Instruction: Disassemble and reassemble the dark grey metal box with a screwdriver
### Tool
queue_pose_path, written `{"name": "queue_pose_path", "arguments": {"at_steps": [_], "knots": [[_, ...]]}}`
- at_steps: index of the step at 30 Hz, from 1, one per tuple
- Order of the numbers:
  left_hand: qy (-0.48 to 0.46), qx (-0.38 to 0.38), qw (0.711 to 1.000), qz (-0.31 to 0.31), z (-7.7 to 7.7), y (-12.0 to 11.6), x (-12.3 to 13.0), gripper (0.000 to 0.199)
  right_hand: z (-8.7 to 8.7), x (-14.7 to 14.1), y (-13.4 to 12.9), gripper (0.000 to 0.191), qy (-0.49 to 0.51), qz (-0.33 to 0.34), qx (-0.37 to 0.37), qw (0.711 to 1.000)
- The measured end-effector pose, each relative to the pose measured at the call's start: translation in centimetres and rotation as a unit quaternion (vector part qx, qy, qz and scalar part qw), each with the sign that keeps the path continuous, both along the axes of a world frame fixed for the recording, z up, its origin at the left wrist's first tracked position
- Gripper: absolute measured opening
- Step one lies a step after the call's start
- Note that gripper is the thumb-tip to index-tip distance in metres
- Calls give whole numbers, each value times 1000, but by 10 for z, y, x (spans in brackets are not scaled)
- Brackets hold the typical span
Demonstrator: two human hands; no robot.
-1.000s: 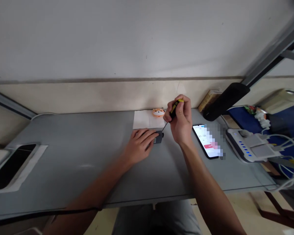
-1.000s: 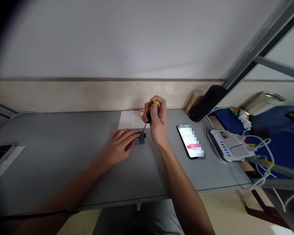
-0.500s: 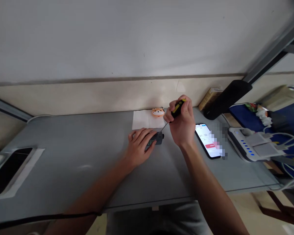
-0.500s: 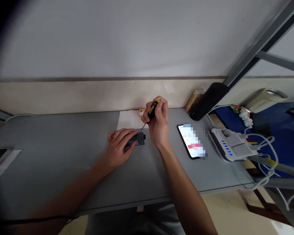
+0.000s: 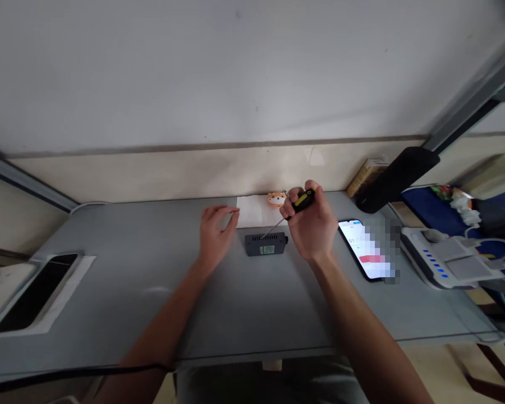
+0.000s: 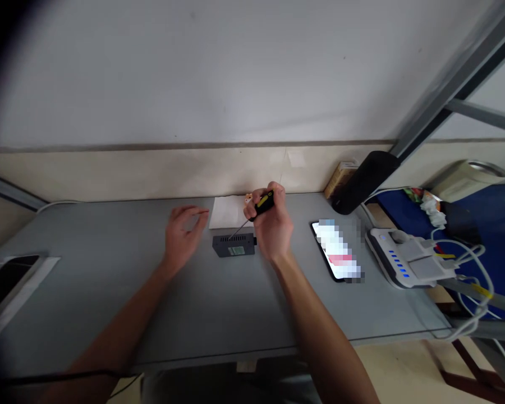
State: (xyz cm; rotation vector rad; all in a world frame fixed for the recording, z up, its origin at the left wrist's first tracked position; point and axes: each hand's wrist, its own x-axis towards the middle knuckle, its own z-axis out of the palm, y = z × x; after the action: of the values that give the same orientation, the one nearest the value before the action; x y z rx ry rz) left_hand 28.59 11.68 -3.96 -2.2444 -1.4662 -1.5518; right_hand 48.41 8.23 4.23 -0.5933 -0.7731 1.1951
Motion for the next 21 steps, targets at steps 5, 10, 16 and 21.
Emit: {"name": "queue_pose_path", "arguments": {"at_steps": [5, 10, 16, 21], "knots": [[84, -85, 993, -14, -25, 19, -1, 19, -4, -14, -4, 38, 12, 34, -6, 999], [95, -66, 993, -2, -37, 17, -1, 19, -9, -21, -4, 39, 42, 46, -11, 998], [79, -62, 995, -3, -34, 15, -1, 19, -13, -18, -2, 34, 29, 38, -3, 999], [28, -84, 991, -101, -17, 2, 2, 22, -12, -17, -2, 34, 15, 28, -6, 999]]}}
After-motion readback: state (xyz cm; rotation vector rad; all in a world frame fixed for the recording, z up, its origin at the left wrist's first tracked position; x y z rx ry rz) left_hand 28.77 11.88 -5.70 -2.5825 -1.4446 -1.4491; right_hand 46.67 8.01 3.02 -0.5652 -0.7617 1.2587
